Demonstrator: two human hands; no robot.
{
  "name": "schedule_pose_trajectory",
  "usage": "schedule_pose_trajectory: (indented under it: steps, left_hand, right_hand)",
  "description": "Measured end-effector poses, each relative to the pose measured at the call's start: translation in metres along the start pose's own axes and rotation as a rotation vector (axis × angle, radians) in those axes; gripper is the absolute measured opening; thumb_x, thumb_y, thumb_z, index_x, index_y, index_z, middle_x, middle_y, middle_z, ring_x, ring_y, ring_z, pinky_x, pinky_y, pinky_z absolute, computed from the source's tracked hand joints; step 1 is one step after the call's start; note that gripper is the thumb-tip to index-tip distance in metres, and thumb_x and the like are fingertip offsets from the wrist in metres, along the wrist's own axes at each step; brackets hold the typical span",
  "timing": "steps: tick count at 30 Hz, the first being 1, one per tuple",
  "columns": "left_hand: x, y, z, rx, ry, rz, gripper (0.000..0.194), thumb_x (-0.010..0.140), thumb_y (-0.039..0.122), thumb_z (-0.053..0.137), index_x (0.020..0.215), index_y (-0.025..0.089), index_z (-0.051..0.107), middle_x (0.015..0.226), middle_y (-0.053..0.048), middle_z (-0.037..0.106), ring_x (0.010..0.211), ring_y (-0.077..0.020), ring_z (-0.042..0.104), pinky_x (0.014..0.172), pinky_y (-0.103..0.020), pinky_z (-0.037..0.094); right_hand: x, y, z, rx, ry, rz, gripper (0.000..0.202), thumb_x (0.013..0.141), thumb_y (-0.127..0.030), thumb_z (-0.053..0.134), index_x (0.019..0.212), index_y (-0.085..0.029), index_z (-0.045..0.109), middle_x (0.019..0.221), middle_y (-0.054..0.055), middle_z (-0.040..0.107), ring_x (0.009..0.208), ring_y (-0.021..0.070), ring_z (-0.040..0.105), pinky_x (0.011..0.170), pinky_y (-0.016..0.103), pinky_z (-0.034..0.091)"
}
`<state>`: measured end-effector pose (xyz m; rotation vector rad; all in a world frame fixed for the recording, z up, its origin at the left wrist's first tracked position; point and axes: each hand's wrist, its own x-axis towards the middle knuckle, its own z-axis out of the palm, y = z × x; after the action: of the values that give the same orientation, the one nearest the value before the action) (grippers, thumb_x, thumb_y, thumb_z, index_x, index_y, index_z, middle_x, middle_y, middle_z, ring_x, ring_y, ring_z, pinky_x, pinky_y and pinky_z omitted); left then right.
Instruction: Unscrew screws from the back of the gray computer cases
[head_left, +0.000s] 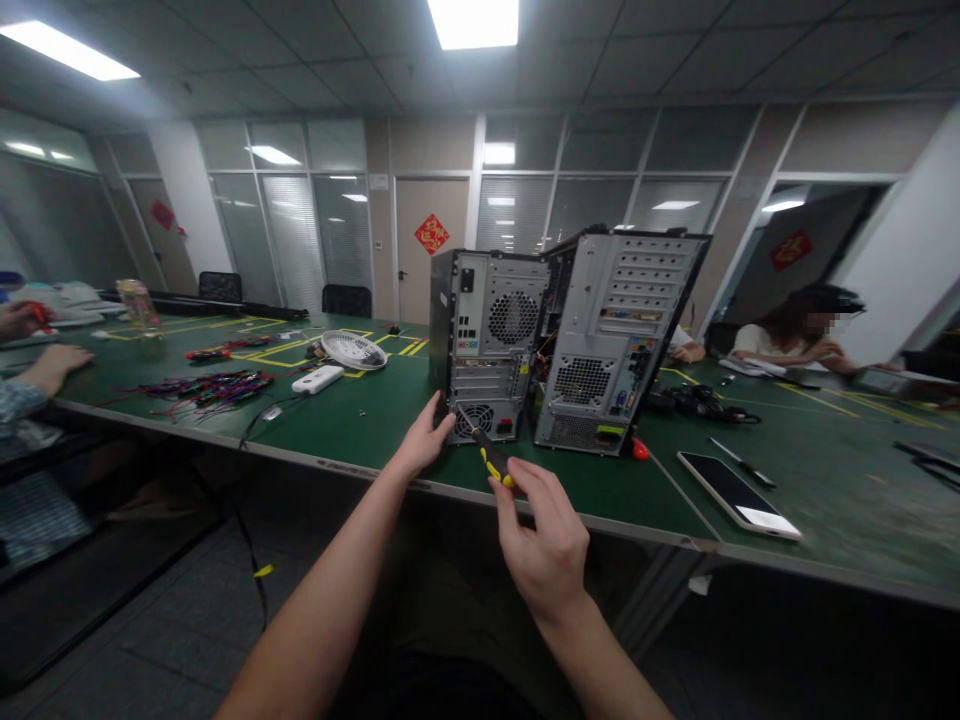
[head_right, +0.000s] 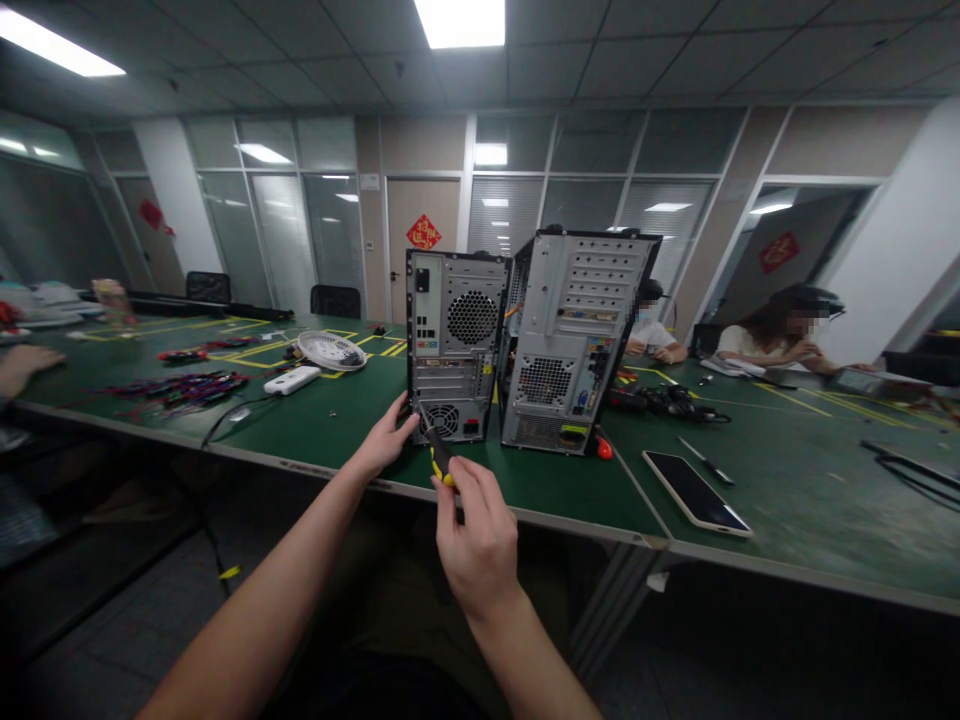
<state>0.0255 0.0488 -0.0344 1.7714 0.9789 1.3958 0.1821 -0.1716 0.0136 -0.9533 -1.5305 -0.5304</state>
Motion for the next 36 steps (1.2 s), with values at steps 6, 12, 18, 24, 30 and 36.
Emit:
schedule_pose_trajectory:
  steps: [6,12,18,24,30,36]
  left_hand:
    - [-0.0006,0.0009,0.0005,0.006,0.005,-0.002,0.075,0.096,0.048,0.062,0.162,0.021,0.037,0.164,-0.012,0.047,0.150,-0.0266,0.047,0.127,-0.043,0.033]
    - [-0.0002,0.0011,0.0004,0.010,0.003,-0.009,0.075,0.096,0.050,0.063,0.161,0.023,0.038,0.164,-0.011,0.047,0.151,-0.0267,0.046,0.127,-0.042,0.033]
    - [0.0000,0.0012,0.0009,-0.003,0.002,-0.015,0.076,0.096,0.048,0.062,0.162,0.021,0.036,0.164,-0.012,0.046,0.151,-0.0273,0.046,0.127,-0.043,0.033]
    - [-0.0007,0.0030,0.0016,-0.012,0.003,-0.008,0.074,0.096,0.045,0.062,0.161,0.021,0.037,0.163,-0.011,0.048,0.150,-0.0267,0.047,0.126,-0.042,0.034]
    - [-0.0009,0.0041,0.0004,-0.010,0.006,-0.014,0.074,0.096,0.043,0.063,0.161,0.020,0.037,0.163,-0.012,0.048,0.150,-0.0272,0.046,0.127,-0.043,0.033]
    - [-0.0009,0.0031,0.0001,-0.012,-0.004,-0.013,0.074,0.096,0.043,0.062,0.162,0.021,0.036,0.164,-0.012,0.047,0.151,-0.0267,0.046,0.127,-0.043,0.033]
  right_hand:
    - [0.0006,0.0005,0.0031,0.023,0.009,0.016,0.020,0.097,-0.013,0.066,0.116,-0.018,0.070,0.104,0.012,0.075,0.096,0.0217,0.075,0.086,0.035,0.065]
    - [-0.0002,0.0001,0.0024,0.036,0.029,0.018,0.020,0.095,-0.011,0.068,0.115,-0.017,0.069,0.102,0.011,0.075,0.095,0.0215,0.075,0.084,0.034,0.065]
    - [-0.0007,0.0006,0.0038,0.025,0.034,0.021,0.019,0.095,-0.011,0.069,0.113,-0.015,0.069,0.101,0.011,0.074,0.093,0.0209,0.074,0.083,0.034,0.064]
    - [-0.0008,0.0001,0.0042,0.025,0.034,0.029,0.019,0.095,-0.011,0.069,0.113,-0.015,0.068,0.100,0.010,0.073,0.091,0.0200,0.073,0.081,0.033,0.064]
    - [-0.0010,0.0001,0.0043,0.032,0.030,0.028,0.019,0.094,-0.010,0.069,0.113,-0.015,0.068,0.100,0.010,0.073,0.091,0.0200,0.073,0.081,0.032,0.063]
    - [-0.0014,0.0012,0.0049,0.025,0.029,0.026,0.019,0.094,-0.010,0.070,0.112,-0.015,0.067,0.100,0.010,0.073,0.091,0.0197,0.072,0.082,0.032,0.063]
